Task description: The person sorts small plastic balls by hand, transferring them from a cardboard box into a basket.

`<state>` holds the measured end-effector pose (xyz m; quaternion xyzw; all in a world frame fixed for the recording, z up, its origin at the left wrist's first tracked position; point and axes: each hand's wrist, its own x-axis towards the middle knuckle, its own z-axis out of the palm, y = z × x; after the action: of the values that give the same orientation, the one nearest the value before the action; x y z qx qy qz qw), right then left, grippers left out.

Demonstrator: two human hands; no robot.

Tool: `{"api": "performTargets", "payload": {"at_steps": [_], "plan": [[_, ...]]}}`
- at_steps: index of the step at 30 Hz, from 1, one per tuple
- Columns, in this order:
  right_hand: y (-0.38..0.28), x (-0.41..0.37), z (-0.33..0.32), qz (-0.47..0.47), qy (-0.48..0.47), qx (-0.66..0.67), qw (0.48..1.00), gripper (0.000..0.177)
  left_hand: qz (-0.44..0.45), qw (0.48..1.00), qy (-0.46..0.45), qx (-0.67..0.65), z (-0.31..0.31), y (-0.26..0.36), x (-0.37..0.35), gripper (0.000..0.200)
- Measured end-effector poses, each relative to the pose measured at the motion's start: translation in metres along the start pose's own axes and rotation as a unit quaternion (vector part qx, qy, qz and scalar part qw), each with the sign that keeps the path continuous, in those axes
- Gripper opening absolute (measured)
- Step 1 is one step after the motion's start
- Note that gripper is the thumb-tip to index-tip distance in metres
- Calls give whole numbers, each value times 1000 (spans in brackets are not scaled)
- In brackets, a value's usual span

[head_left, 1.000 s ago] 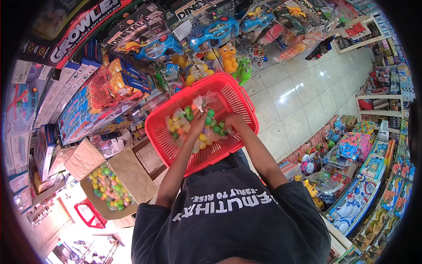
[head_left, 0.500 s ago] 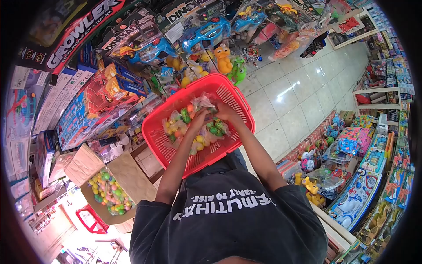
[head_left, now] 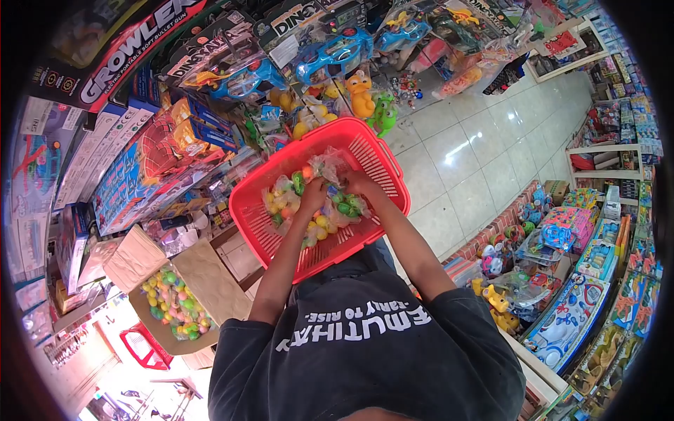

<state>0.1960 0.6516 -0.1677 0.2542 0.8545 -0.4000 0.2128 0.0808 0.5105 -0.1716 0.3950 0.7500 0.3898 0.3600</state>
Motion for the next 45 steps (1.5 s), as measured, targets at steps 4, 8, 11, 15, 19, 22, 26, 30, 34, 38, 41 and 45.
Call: {"api": "performTargets", "payload": {"at_steps": [4, 8, 11, 15, 19, 22, 26, 30, 34, 38, 41, 45], "plan": [[2, -1, -1, 0, 2, 12, 1000, 34, 25, 996, -30, 78, 1, 10, -3, 25], [8, 6, 6, 15, 5, 0, 1000, 38, 61, 991, -31, 115, 5, 14, -6, 29], [0, 2, 7, 37, 41, -11, 998, 49, 68, 987, -36, 139, 10, 12, -8, 29], [-10, -3, 4, 21, 91, 18, 995, 60, 87, 980, -61, 167, 12, 7, -6, 34], [-4, 3, 12, 1, 117, 6, 993, 60, 83, 978, -64, 179, 8, 6, -6, 34], [-2, 6, 12, 3, 82, -14, 997, 59, 72, 983, -90, 141, 3, 11, -6, 34], [-8, 7, 7, 82, -3, -60, 995, 58, 100, 992, 18, 69, -3, 31, -10, 37], [-4, 7, 17, 40, 66, -77, 994, 58, 219, 957, 100, 163, -6, 50, -14, 44], [-4, -2, 12, 19, 96, -62, 993, 54, 207, 944, -3, 258, -3, 37, -19, 41], [2, -2, 2, 7, 12, 46, 999, 51, 207, 941, -25, 267, 0, 13, -19, 34], [11, 7, 14, 33, 46, 114, 992, 52, 195, 942, -26, 271, 2, 8, -22, 28], [0, -3, 10, -20, 99, 57, 993, 55, 181, 940, -22, 289, -1, 11, -24, 21]]}}
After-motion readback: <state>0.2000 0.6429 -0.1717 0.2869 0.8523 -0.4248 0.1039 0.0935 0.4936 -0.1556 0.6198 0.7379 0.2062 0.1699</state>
